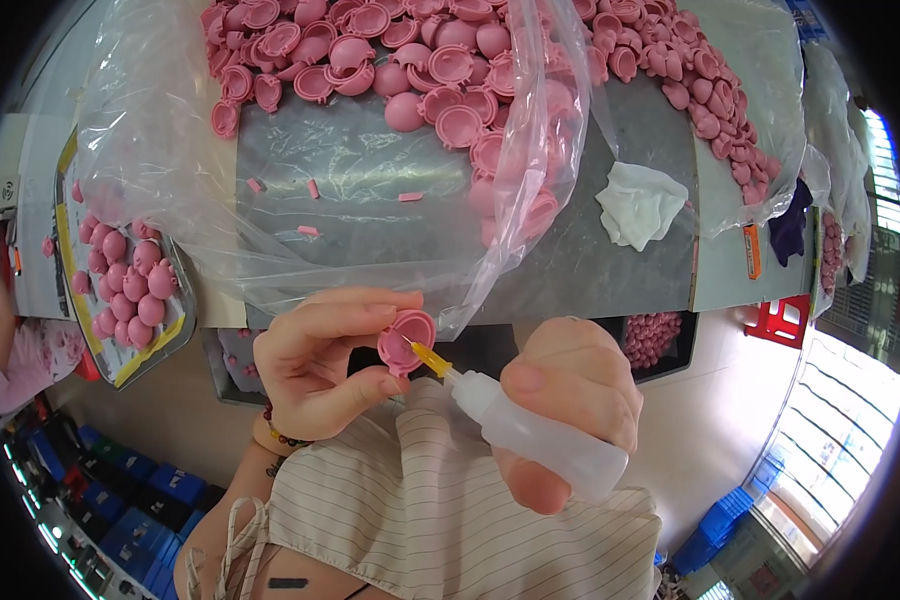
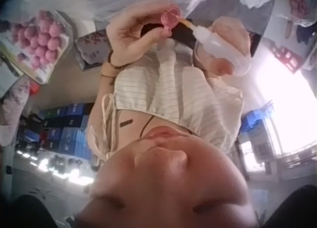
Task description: Applying glue to plastic ball halves and pressing them together to form complete toy spheres.
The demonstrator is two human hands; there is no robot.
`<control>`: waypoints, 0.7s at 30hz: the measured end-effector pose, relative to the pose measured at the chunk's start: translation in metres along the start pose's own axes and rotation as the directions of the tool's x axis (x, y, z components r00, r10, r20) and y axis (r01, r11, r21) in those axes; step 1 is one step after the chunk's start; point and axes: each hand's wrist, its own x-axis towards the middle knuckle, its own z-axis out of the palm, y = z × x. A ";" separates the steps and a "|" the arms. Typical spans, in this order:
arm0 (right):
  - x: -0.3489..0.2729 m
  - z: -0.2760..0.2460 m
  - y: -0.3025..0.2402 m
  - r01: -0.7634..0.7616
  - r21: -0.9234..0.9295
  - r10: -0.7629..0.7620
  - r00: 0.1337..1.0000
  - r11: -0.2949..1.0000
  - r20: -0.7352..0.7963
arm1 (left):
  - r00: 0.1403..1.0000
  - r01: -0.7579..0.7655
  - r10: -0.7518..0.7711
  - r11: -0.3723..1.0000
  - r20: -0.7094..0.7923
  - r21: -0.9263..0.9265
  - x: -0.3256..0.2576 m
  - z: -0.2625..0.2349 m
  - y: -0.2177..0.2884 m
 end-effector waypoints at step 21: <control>0.022 -0.169 0.062 -0.556 -0.576 0.269 0.818 0.600 -0.509 | 0.983 0.183 -0.137 0.676 0.122 -0.714 0.004 -0.010 -0.008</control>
